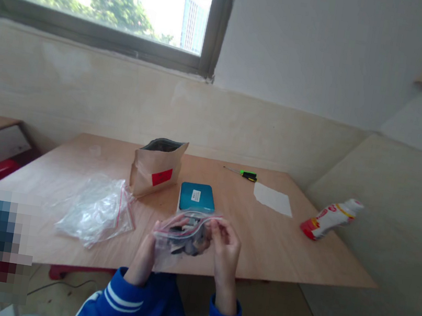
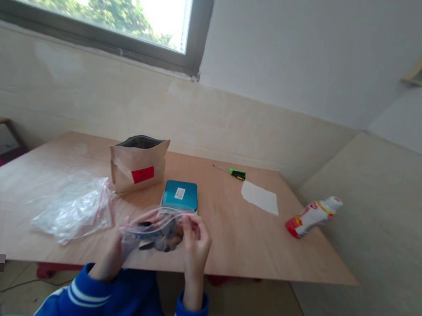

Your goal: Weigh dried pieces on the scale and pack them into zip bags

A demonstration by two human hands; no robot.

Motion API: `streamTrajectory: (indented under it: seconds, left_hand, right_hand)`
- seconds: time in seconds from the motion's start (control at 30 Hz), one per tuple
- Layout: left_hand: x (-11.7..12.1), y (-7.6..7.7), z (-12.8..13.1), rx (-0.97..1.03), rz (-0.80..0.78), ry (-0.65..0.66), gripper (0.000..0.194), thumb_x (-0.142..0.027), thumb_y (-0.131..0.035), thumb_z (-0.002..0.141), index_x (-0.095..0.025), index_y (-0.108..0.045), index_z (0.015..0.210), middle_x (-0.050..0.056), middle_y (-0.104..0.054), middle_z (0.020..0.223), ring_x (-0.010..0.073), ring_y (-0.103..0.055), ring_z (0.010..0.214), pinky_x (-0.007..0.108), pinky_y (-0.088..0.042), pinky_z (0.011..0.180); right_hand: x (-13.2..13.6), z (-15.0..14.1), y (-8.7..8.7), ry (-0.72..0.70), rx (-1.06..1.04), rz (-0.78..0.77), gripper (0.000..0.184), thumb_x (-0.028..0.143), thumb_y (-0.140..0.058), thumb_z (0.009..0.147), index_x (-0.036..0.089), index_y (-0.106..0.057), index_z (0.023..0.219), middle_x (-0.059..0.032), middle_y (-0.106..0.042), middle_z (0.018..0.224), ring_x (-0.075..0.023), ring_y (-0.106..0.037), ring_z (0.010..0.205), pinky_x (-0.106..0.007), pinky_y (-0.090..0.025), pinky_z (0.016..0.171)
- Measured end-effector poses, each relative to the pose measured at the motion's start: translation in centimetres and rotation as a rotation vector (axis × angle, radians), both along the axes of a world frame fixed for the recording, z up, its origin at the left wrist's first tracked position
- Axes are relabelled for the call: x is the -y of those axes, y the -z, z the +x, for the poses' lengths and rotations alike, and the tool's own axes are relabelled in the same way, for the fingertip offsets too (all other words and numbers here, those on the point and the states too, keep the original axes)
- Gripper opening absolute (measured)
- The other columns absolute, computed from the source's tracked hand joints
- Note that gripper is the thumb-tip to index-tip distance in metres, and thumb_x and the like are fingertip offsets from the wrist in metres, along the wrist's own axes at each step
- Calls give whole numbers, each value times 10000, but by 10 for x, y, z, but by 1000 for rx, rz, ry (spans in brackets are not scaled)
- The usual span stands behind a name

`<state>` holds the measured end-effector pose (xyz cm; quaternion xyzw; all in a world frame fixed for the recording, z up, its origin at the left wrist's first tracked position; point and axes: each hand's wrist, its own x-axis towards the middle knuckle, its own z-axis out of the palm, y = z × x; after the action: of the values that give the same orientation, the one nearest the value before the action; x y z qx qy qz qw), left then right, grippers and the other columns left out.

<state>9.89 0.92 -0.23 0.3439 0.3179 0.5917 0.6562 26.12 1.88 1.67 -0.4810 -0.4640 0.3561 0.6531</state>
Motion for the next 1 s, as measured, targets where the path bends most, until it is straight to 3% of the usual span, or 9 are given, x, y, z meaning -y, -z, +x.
streamTrajectory:
  seconds: [0.07, 0.17, 0.27, 0.37, 0.5, 0.67, 0.77, 0.87, 1.0]
  left_hand:
    - [6, -3, -1, 25, -19, -4, 669, -693, -492, 764, -151, -682, 1106, 174, -680, 1162, 355, -621, 1086, 542, -455, 957]
    - [12, -8, 0, -126, 30, -120, 591, -609, -630, 722, -164, -676, 1108, 144, -699, 1133, 317, -653, 1020, 466, -524, 874]
    - [14, -12, 5, -302, 49, -254, 455, -490, -661, 758, -168, -697, 1079, 104, -731, 1060, 259, -675, 965, 360, -548, 829]
    - [15, -15, 12, -367, 29, -356, 386, -477, -662, 760, -171, -733, 983, 73, -759, 940, 223, -700, 839, 306, -566, 745]
    - [20, -17, 17, -428, 73, -390, 341, -458, -655, 772, -195, -741, 971, 51, -764, 918, 213, -703, 857, 280, -564, 737]
    - [22, -22, 4, -579, 108, -584, 317, -466, -618, 797, -212, -748, 935, 34, -760, 893, 192, -689, 827, 270, -541, 745]
    - [19, -26, -10, -666, 120, -676, 315, -475, -619, 791, -218, -753, 914, 27, -753, 870, 185, -672, 815, 269, -519, 757]
    - [16, -25, -20, -680, 121, -662, 335, -488, -625, 783, -216, -752, 930, 28, -746, 859, 180, -655, 797, 268, -506, 741]
    - [17, -15, -22, -515, 45, -477, 418, -501, -667, 742, -195, -731, 1019, 52, -745, 892, 196, -657, 824, 282, -511, 739]
  right_hand:
    - [0, 7, 3, 175, -43, -11, 293, 451, -679, 765, 161, -672, 803, -50, -710, 755, -187, -654, 721, -288, -513, 671]
    - [3, 16, 6, 277, -31, -31, 330, 470, -682, 750, 147, -669, 819, -62, -712, 764, -196, -654, 724, -295, -511, 669]
    - [9, 18, 5, 205, 15, -27, 314, 457, -688, 748, 155, -673, 832, -63, -719, 807, -198, -661, 761, -298, -516, 697]
    - [14, 9, 3, 85, 26, -24, 287, 443, -679, 764, 165, -666, 835, -45, -708, 778, -183, -658, 730, -288, -519, 684]
    - [16, -2, 3, -56, 14, -32, 274, 442, -653, 795, 174, -653, 852, -45, -705, 804, -173, -656, 726, -277, -518, 668]
    - [15, 3, 3, 125, 2, 10, 293, 458, -636, 808, 166, -631, 801, -16, -667, 650, -139, -597, 583, -245, -468, 569]
    - [15, 8, 1, 100, 4, 42, 282, 441, -656, 798, 159, -630, 798, -27, -679, 646, -150, -611, 611, -250, -467, 587]
    - [17, 5, 2, 70, -30, 35, 273, 428, -657, 802, 158, -629, 815, -27, -682, 653, -142, -602, 599, -243, -461, 581]
    - [18, -1, 6, 150, -95, 6, 273, 428, -656, 805, 160, -612, 832, -4, -655, 649, -109, -545, 547, -225, -439, 556]
